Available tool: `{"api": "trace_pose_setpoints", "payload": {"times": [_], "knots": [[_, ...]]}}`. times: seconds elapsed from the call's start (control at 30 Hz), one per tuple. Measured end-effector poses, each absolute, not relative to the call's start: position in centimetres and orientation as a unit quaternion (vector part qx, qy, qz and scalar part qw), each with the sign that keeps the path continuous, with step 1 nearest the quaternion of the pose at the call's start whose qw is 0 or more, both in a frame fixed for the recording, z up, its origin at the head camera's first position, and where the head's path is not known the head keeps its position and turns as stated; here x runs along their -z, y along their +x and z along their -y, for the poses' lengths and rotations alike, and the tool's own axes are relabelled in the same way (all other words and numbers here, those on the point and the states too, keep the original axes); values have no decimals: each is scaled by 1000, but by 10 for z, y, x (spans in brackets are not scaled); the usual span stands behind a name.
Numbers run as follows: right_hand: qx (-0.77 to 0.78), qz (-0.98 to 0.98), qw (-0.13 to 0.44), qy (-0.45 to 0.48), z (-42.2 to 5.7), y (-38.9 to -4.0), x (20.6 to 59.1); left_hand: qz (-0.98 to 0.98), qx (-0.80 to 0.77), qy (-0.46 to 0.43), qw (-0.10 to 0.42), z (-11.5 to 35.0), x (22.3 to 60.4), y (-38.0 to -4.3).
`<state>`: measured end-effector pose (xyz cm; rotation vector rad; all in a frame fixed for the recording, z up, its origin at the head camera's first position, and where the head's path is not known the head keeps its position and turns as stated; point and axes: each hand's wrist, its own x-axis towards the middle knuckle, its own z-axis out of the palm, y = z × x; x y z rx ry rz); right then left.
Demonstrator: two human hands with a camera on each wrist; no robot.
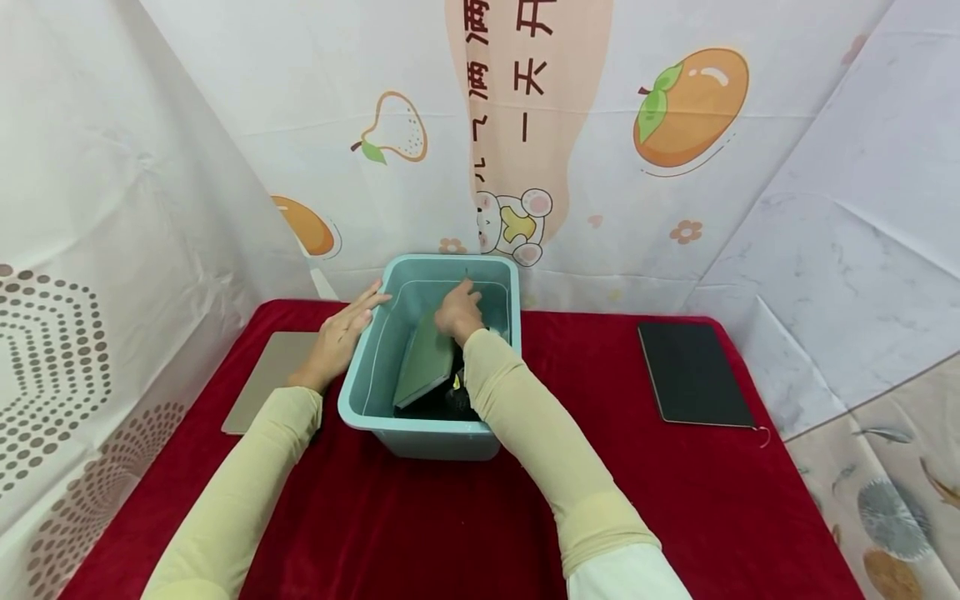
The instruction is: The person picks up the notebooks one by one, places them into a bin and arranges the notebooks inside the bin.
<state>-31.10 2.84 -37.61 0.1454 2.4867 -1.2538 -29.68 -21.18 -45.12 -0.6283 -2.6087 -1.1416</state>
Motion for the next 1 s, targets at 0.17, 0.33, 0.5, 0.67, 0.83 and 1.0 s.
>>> {"api": "trace_pose_setpoints", "payload": {"times": [0.17, 0.33, 0.5, 0.67, 0.83, 1.0], "knots": [[419, -885, 199, 37, -28, -311, 378, 892, 383, -215, 110, 212, 450, -296], [393, -892, 220, 34, -28, -309, 377, 894, 377, -214, 112, 212, 450, -296], [344, -908, 237, 28, -27, -309, 378, 894, 380, -213, 111, 211, 449, -295], [312, -920, 237, 27, -25, -318, 391, 892, 383, -213, 107, 211, 449, -294], [308, -921, 233, 50, -24, -314, 391, 892, 383, -214, 107, 211, 449, -295], [281, -930, 226, 64, -23, -301, 378, 892, 380, -216, 113, 211, 450, -296]]}}
